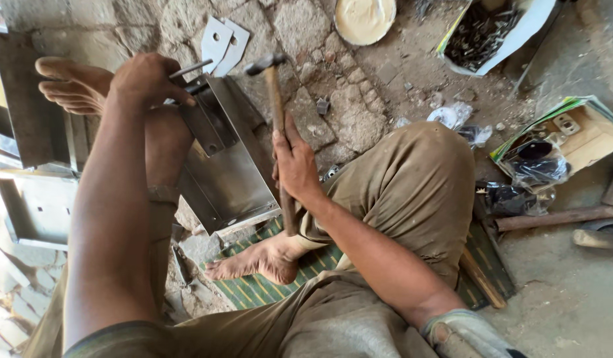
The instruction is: The person sits on a mat and uses a hammer and metal rod to shape and secure a metal bracket inside a rectangular metal box. They repeatedly position the rod and strike it to adjust the bracket, then inspect the fit of the components.
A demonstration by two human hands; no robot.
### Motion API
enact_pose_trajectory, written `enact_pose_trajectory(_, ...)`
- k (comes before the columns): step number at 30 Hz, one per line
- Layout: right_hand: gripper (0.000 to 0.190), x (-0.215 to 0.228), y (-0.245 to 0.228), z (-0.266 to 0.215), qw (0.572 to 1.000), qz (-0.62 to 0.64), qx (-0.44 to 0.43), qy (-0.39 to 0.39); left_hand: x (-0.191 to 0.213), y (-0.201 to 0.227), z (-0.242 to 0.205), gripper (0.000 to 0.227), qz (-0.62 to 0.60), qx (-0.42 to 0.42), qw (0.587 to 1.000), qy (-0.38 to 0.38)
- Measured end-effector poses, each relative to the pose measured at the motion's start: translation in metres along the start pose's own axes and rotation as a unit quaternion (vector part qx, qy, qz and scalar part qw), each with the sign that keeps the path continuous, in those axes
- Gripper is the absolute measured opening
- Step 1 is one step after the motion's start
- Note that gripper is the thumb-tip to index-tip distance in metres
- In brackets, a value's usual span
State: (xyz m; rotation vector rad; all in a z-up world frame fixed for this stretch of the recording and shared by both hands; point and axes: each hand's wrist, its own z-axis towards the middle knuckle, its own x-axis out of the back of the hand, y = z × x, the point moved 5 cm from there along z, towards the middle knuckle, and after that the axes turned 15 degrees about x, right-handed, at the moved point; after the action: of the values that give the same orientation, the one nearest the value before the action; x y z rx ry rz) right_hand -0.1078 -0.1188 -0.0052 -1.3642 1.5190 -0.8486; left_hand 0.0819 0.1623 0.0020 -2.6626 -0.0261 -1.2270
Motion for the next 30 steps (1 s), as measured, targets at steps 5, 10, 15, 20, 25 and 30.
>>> enact_pose_trajectory(5,0.058,-0.013,-0.003,0.0,0.997,0.005,-0.011,-0.076,0.006,0.006,-0.001,0.059,0.004,-0.01,1.0,-0.001)
enact_pose_trajectory(10,0.064,-0.011,-0.002,0.002,0.996,-0.025,-0.029,-0.08,0.001,0.004,0.001,0.059,0.025,0.043,0.999,-0.017)
enact_pose_trajectory(15,0.061,0.018,0.0,-0.015,0.998,0.012,-0.045,-0.045,0.016,0.01,-0.008,0.057,-0.014,-0.019,1.0,0.011)
enact_pose_trajectory(20,0.048,0.044,0.012,-0.056,0.964,0.216,-0.152,-0.036,0.054,0.018,-0.025,0.031,-0.483,-0.103,0.869,-0.035)
enact_pose_trajectory(25,0.032,0.078,0.002,-0.087,0.97,0.173,-0.16,-0.051,0.031,0.09,-0.01,0.032,-0.393,-0.157,0.906,-0.017)
enact_pose_trajectory(30,0.038,0.099,-0.012,-0.094,0.977,0.191,-0.085,-0.035,0.007,0.121,0.005,0.034,-0.143,-0.197,0.969,0.046)
